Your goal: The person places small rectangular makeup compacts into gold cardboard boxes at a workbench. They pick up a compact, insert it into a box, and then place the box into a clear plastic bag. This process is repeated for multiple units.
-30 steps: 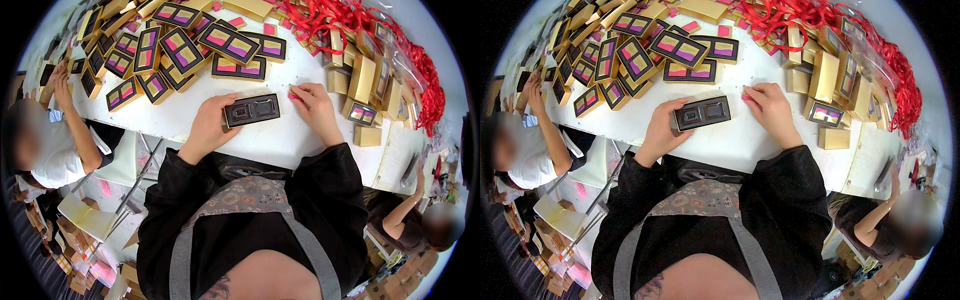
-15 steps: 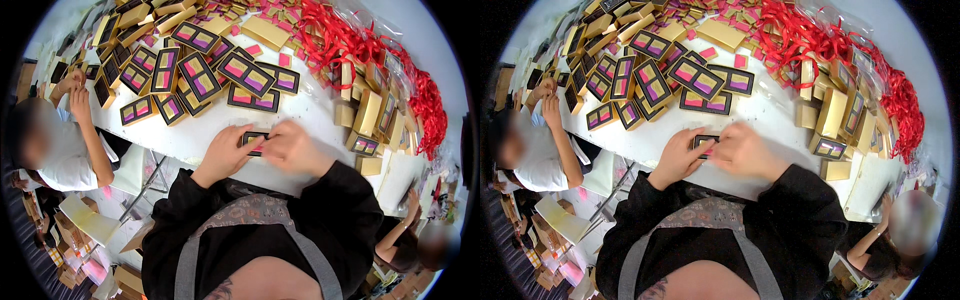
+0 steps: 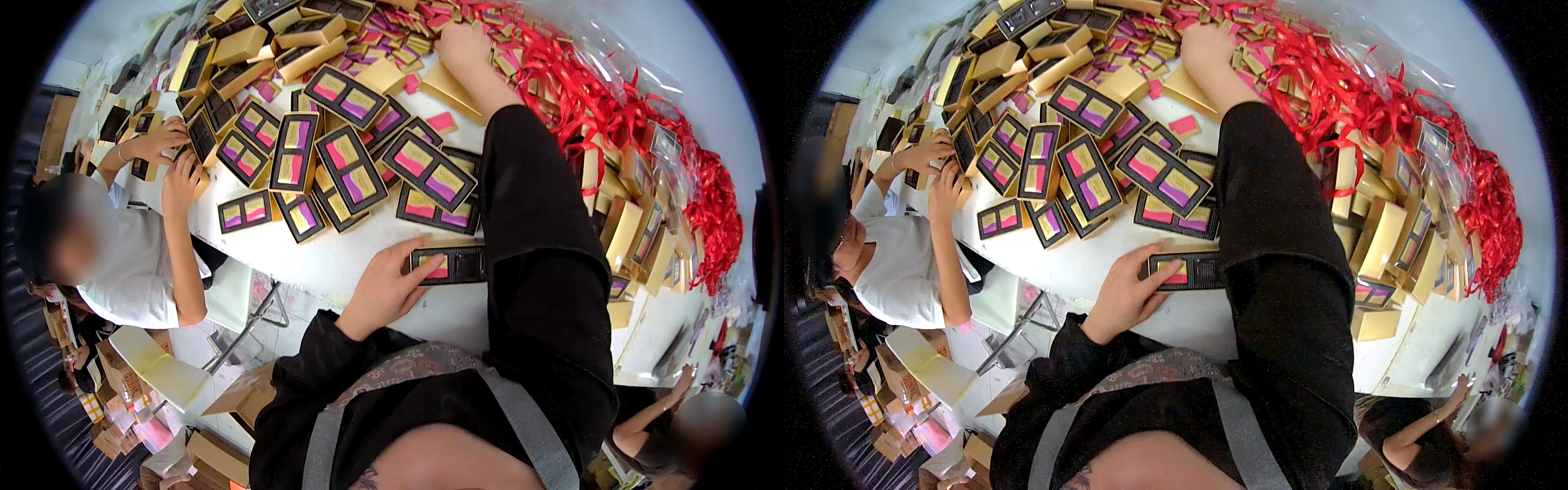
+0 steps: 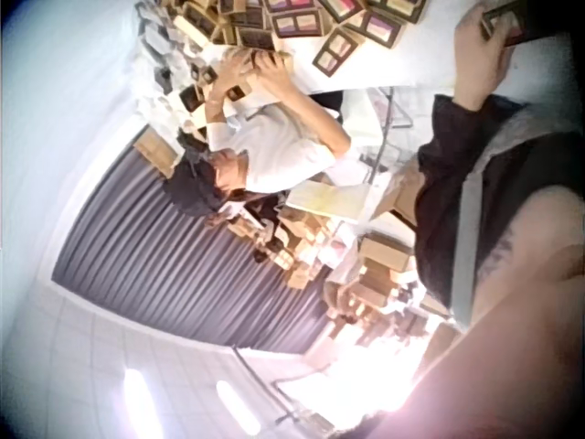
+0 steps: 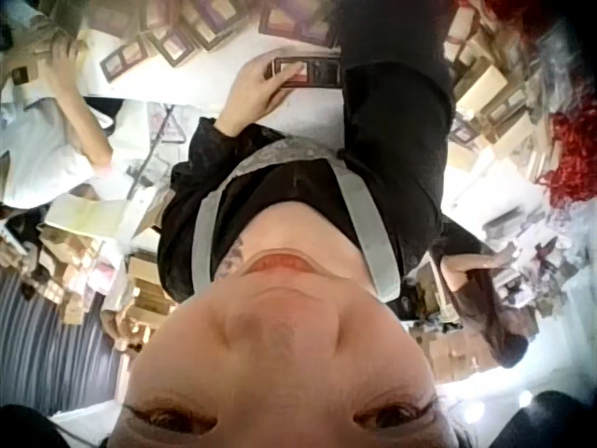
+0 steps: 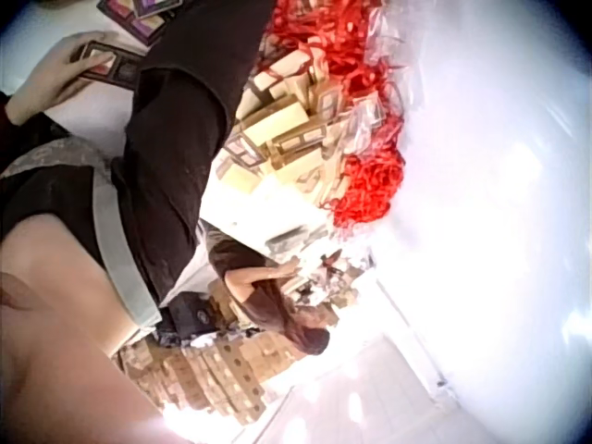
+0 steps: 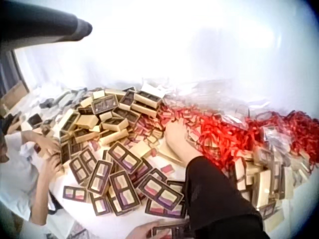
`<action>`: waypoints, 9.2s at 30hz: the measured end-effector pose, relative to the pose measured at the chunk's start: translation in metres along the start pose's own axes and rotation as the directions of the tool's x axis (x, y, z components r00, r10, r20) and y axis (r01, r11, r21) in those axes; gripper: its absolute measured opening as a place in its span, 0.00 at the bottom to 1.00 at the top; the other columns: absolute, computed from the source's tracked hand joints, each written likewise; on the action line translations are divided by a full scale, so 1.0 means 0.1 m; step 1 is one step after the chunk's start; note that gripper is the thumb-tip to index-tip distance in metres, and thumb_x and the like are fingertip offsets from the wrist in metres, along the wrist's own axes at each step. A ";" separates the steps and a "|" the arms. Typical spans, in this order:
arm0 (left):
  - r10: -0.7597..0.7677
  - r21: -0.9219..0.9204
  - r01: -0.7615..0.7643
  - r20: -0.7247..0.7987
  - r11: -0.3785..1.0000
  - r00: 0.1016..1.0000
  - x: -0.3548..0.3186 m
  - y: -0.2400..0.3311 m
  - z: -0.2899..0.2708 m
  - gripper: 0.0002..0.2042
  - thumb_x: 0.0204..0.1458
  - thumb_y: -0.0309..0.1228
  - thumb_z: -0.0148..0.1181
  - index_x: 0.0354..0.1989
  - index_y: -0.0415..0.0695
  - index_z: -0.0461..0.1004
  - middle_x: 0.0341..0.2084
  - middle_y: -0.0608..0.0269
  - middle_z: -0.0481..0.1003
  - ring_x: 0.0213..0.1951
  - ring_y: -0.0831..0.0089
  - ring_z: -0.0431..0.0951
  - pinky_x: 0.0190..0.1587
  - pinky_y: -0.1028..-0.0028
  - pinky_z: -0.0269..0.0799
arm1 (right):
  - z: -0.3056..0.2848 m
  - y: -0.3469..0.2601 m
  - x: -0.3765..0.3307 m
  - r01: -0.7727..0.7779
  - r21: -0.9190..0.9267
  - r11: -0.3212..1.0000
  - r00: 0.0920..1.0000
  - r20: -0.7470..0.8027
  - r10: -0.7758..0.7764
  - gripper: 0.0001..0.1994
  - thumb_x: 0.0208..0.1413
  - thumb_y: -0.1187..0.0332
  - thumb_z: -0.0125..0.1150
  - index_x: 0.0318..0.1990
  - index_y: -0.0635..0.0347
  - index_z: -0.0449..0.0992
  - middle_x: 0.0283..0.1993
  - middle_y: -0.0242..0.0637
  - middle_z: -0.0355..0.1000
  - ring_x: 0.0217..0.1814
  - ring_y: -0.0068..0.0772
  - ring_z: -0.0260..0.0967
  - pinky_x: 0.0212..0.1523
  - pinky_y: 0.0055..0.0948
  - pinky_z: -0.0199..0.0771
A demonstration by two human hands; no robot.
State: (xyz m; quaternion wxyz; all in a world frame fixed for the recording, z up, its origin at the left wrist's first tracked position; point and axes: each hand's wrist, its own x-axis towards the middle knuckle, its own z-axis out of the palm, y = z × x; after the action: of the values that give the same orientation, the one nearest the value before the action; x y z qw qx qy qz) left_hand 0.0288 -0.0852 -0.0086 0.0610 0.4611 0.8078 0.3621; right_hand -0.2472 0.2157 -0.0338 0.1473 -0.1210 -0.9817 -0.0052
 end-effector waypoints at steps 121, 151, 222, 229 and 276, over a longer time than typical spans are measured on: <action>0.021 -0.133 -0.051 -0.217 0.990 0.976 -0.09 0.03 0.23 0.37 0.38 0.32 0.73 0.61 0.46 0.63 0.56 0.53 0.69 0.53 0.53 0.72 0.53 0.63 0.71 | -1.69 -0.19 -3.53 0.741 0.178 0.648 0.671 -0.155 -0.725 0.19 0.45 0.66 0.62 0.46 0.62 0.76 0.52 0.36 0.71 0.52 0.34 0.66 0.47 0.32 0.66; 0.066 -0.185 -0.106 -0.212 0.977 0.975 0.00 -0.03 0.06 0.23 0.36 0.28 0.71 0.45 0.45 0.75 0.50 0.53 0.71 0.48 0.53 0.72 0.48 0.62 0.70 | -0.49 0.27 0.19 0.484 0.093 0.870 0.824 0.284 -0.490 0.12 0.56 0.59 0.54 0.37 0.54 0.79 0.37 0.41 0.78 0.41 0.45 0.76 0.43 0.43 0.76; -0.094 -0.134 0.059 -0.279 0.989 0.956 0.49 0.23 -1.52 0.24 0.38 0.19 0.62 0.49 0.43 0.67 0.51 0.56 0.69 0.58 0.64 0.66 0.61 0.65 0.61 | -0.40 0.94 -0.48 0.231 0.066 0.971 0.972 -0.048 -0.228 0.12 0.53 0.64 0.60 0.44 0.49 0.81 0.41 0.44 0.77 0.49 0.46 0.72 0.50 0.42 0.73; -0.092 -0.064 0.091 -0.012 0.994 0.996 -0.56 0.09 -0.19 0.19 0.31 0.23 0.70 0.34 0.46 0.69 0.50 0.59 0.71 0.53 0.54 0.68 0.55 0.61 0.65 | -0.71 1.22 -0.87 -0.119 0.395 0.911 0.992 0.083 0.093 0.14 0.55 0.54 0.59 0.47 0.38 0.82 0.38 0.45 0.78 0.38 0.49 0.78 0.40 0.46 0.77; -0.118 -0.234 0.095 -0.086 0.968 0.989 -0.24 0.15 0.15 0.22 0.40 0.24 0.69 0.47 0.46 0.74 0.56 0.56 0.68 0.48 0.58 0.74 0.43 0.67 0.75 | -1.77 0.26 -2.48 0.758 0.518 0.397 0.530 -0.133 -0.838 0.01 0.42 0.71 0.60 0.23 0.55 0.75 0.36 0.34 0.68 0.44 0.36 0.68 0.42 0.33 0.72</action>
State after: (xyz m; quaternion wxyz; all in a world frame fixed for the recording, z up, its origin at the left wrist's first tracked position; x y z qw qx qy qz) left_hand 0.0598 -0.0912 -0.0157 0.0929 0.3882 0.7864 0.4714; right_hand 0.0399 0.1743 0.0627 0.0796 0.4088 -0.8874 0.1975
